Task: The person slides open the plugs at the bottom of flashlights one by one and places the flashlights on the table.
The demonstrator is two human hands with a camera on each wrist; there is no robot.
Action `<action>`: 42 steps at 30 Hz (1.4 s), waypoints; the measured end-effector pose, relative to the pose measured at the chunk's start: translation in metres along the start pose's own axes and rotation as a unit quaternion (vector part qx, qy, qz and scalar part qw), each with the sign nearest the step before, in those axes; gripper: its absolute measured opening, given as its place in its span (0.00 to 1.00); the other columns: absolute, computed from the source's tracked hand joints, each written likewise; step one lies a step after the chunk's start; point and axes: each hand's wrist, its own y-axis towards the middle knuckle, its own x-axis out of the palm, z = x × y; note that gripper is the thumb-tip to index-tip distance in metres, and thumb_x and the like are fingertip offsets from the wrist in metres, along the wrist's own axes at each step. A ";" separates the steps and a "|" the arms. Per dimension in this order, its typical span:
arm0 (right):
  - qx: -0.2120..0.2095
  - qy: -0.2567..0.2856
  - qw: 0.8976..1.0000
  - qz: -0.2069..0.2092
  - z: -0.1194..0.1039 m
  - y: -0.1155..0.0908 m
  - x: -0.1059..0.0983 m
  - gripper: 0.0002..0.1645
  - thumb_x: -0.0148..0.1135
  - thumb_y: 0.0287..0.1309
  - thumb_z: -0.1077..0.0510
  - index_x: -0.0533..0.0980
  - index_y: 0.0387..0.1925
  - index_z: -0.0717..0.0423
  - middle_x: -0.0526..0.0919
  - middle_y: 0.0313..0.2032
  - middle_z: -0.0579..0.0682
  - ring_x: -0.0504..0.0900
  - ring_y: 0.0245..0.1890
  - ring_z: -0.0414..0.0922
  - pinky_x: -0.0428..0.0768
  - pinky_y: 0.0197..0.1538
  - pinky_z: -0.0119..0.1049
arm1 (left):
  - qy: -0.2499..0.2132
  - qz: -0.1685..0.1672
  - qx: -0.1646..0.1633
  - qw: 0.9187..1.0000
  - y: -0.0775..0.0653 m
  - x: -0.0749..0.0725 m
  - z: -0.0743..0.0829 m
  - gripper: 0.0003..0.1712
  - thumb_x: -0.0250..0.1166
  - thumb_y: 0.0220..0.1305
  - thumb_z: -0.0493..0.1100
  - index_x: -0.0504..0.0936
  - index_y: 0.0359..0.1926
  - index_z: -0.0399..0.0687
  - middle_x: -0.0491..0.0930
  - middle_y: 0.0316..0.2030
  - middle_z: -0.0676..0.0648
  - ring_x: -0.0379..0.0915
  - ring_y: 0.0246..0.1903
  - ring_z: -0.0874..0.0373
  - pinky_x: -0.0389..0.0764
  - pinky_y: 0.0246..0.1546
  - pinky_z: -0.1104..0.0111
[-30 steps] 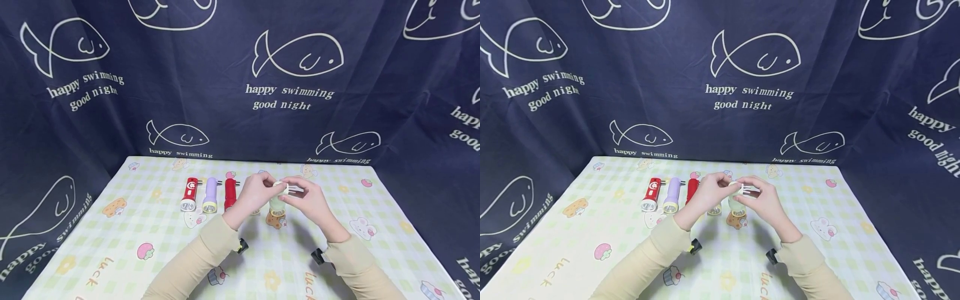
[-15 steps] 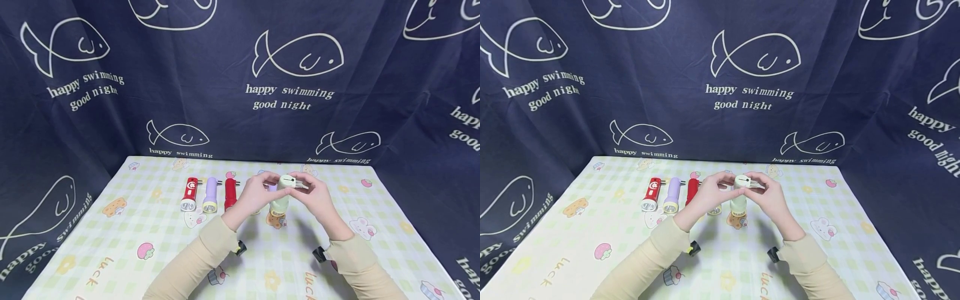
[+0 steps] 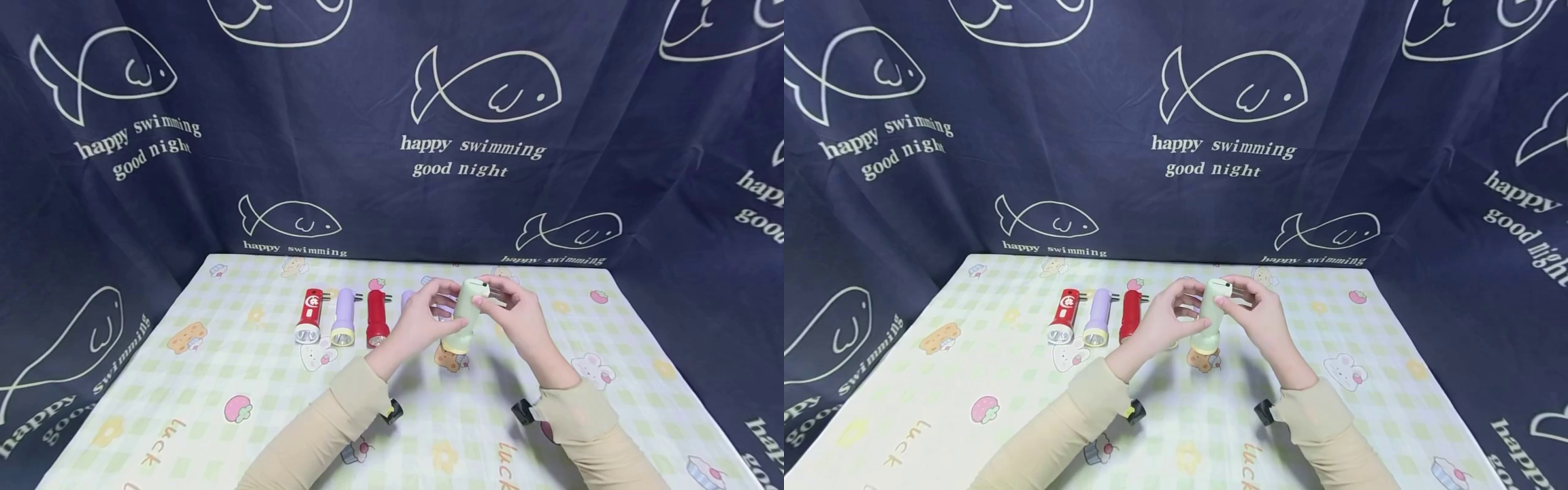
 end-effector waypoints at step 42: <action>0.042 0.053 0.997 -0.032 0.022 -0.008 0.004 0.27 0.64 0.57 0.63 0.69 0.57 0.66 0.80 0.45 0.39 0.80 0.43 0.36 0.78 0.48 0.25 | -0.078 0.091 -0.106 0.987 0.032 -0.003 0.010 0.26 0.73 0.49 0.38 0.78 0.51 0.51 0.81 0.45 0.52 0.81 0.40 0.58 0.81 0.41 0.68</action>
